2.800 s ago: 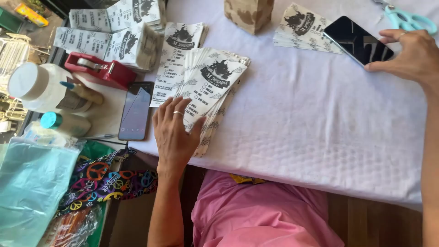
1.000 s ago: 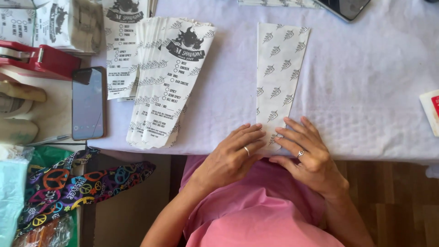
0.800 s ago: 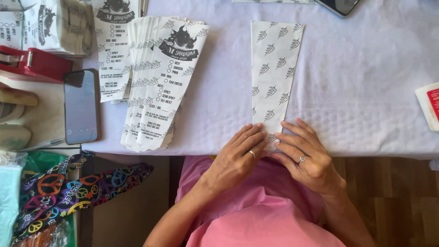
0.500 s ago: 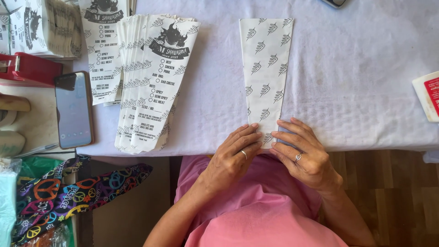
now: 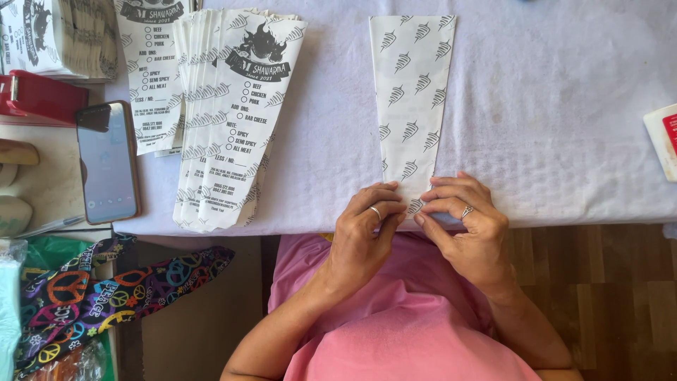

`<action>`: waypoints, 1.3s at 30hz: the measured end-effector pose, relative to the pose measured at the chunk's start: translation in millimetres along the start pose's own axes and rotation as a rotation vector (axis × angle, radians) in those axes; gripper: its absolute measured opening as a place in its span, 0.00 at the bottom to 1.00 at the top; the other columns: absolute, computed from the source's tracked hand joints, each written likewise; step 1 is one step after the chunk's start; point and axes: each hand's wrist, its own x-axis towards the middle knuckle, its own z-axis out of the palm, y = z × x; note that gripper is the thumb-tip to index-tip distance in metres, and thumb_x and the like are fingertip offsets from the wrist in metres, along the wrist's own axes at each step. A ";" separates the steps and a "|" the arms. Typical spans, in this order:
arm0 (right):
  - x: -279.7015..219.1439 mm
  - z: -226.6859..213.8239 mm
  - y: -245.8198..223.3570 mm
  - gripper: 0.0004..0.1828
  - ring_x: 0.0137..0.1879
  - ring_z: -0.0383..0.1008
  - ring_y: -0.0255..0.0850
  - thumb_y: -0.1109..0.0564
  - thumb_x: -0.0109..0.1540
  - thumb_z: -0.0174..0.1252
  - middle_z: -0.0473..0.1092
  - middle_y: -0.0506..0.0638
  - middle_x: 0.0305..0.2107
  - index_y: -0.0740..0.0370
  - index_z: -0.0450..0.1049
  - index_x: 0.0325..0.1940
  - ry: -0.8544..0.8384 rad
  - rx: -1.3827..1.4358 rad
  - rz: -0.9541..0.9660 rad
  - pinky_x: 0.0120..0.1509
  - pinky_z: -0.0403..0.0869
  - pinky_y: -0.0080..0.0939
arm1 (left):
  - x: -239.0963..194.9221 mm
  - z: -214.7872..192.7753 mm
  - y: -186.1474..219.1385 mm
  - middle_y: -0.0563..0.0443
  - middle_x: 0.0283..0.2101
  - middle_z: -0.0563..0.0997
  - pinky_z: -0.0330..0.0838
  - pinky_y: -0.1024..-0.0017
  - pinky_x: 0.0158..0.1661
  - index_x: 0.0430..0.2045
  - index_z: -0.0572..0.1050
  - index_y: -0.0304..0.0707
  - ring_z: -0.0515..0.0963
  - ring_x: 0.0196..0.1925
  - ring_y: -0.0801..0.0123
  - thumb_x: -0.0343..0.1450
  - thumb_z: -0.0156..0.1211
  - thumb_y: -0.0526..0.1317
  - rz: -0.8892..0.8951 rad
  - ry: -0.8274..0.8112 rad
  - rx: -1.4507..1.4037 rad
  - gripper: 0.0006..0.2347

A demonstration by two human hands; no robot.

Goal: Folding and gluing printed paper strips to assemble food packaging sleeves.

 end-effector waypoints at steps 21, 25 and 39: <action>-11.9 13.7 6.4 0.09 0.65 0.73 0.55 0.60 0.59 0.71 0.78 0.50 0.49 0.58 0.82 0.44 0.037 -0.162 -0.156 0.77 0.63 0.56 | -11.2 5.5 -18.9 0.46 0.40 0.80 0.74 0.60 0.58 0.34 0.81 0.30 0.82 0.56 0.50 0.70 0.60 0.23 0.050 -0.040 0.020 0.06; -7.2 6.3 -6.5 0.09 0.65 0.73 0.57 0.66 0.60 0.68 0.78 0.51 0.50 0.58 0.82 0.43 0.003 -0.092 -0.098 0.76 0.65 0.59 | -11.4 2.6 -15.7 0.46 0.40 0.80 0.73 0.59 0.58 0.35 0.80 0.31 0.81 0.56 0.49 0.70 0.57 0.22 0.086 -0.071 0.041 0.07; -21.4 -30.2 24.2 0.13 0.66 0.73 0.57 0.64 0.63 0.61 0.77 0.56 0.53 0.60 0.81 0.52 0.083 -0.234 -0.092 0.76 0.62 0.57 | 27.8 -87.2 -45.1 0.27 0.57 0.72 0.64 0.49 0.57 0.60 0.73 0.36 0.72 0.61 0.33 0.76 0.61 0.42 0.149 0.234 1.092 0.18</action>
